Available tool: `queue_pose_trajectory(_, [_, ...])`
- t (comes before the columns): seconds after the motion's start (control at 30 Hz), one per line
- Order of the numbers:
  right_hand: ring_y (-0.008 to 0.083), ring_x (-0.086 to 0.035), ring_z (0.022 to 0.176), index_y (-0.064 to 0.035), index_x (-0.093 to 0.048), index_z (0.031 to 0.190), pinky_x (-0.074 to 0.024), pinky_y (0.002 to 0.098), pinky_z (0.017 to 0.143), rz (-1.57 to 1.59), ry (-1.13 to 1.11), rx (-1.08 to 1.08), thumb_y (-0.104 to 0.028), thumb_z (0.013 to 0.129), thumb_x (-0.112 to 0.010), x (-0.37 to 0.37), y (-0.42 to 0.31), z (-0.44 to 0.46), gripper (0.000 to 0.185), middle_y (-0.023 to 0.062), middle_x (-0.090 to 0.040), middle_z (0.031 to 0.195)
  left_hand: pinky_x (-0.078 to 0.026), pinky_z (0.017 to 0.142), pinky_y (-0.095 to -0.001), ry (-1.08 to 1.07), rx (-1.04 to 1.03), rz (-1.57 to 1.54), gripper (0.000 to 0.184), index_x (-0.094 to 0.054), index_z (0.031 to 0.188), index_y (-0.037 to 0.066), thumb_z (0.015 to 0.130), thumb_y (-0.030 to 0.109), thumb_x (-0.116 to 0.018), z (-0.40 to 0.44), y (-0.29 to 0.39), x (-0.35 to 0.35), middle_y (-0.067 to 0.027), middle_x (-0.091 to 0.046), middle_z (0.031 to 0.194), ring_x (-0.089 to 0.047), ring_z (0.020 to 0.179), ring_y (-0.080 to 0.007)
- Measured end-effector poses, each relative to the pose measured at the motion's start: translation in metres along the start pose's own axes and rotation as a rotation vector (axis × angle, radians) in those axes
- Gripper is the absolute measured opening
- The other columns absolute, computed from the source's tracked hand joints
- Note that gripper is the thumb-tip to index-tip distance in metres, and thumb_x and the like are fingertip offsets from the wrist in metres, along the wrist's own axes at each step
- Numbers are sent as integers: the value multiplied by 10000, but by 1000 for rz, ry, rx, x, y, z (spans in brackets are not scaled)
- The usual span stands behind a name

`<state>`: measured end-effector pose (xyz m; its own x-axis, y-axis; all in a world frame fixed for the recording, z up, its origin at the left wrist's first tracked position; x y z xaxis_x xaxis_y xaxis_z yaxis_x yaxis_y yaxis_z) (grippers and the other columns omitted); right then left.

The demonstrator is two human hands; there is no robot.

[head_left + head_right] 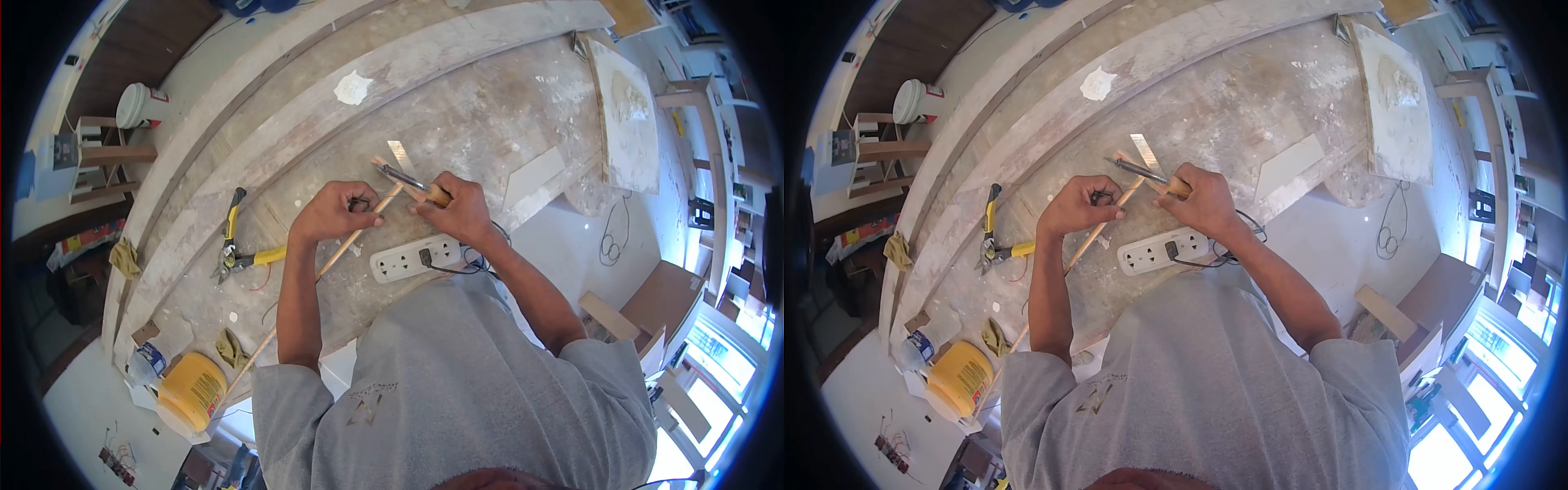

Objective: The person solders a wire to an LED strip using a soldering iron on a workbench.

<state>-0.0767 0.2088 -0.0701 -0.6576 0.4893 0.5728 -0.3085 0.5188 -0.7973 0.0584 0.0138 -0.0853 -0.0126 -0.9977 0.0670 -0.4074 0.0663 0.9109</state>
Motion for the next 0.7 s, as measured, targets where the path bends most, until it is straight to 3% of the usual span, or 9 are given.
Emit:
queue_pose_trajectory(0.07, [155, -577, 602, -22, -670, 841, -483, 346, 585, -9, -4, 4, -316, 710, -947, 4, -3, 1, 424, 71, -630, 676, -324, 572, -259, -7, 9, 8, 207, -724, 960, 35, 820, 91, -867, -1, -1, 1, 100, -474, 685, -397, 644, -32])
queue_pose_trajectory(0.13, [306, -662, 652, -9, -652, 850, -513, 405, 628, -34, -60, -7, -370, 693, -946, 6, -3, 2, 492, 153, -665, 739, -329, 575, -253, 2, -43, 85, 227, -735, 990, 33, 836, 137, -865, -2, 1, 4, 92, -491, 691, -403, 645, -30])
queue_pose_trajectory(0.33, [275, -625, 624, -12, -662, 831, -491, 400, 607, -40, -76, -7, -416, 670, -961, 12, 0, 2, 528, 144, -644, 718, -382, 589, -240, 11, -30, 49, 281, -727, 1071, 17, 922, 243, -805, -8, 4, 21, 67, -538, 713, -478, 646, -40])
queue_pose_trajectory(0.47, [261, -607, 612, -16, -667, 828, -481, 398, 599, -29, -65, -11, -426, 676, -961, 20, -3, 2, 527, 137, -634, 707, -419, 568, -265, 85, -80, -39, 188, -710, 1040, 35, 976, 209, -738, -9, 14, 22, 30, -568, 714, -532, 645, -46])
queue_pose_trajectory(0.63, [310, -694, 697, -30, -702, 963, -530, 400, 647, 16, 14, 126, -359, 865, -832, 47, 5, 4, 367, 162, -698, 779, -452, 570, -273, 175, -128, -26, 143, -657, 1028, 34, 1046, 168, -608, 0, 9, 22, 8, -591, 728, -582, 610, -81])
queue_pose_trajectory(0.7, [278, -683, 692, -33, -704, 1005, -530, 377, 651, -76, -10, 161, -305, 899, -803, 64, 7, 5, 308, 151, -699, 793, -449, 570, -277, 186, -137, 10, 131, -658, 1017, 34, 1035, 159, -620, 2, 9, 20, 2, -590, 718, -569, 601, -80])
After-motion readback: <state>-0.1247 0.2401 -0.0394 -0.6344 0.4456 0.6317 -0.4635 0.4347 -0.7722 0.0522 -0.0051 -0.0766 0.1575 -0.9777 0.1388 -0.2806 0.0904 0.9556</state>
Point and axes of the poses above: each hand's wrist, its own z-axis towards the middle knuckle, its own x-axis out of the back of the hand, y = z × x, the point moved 5 cm from there along z, towards the middle knuckle
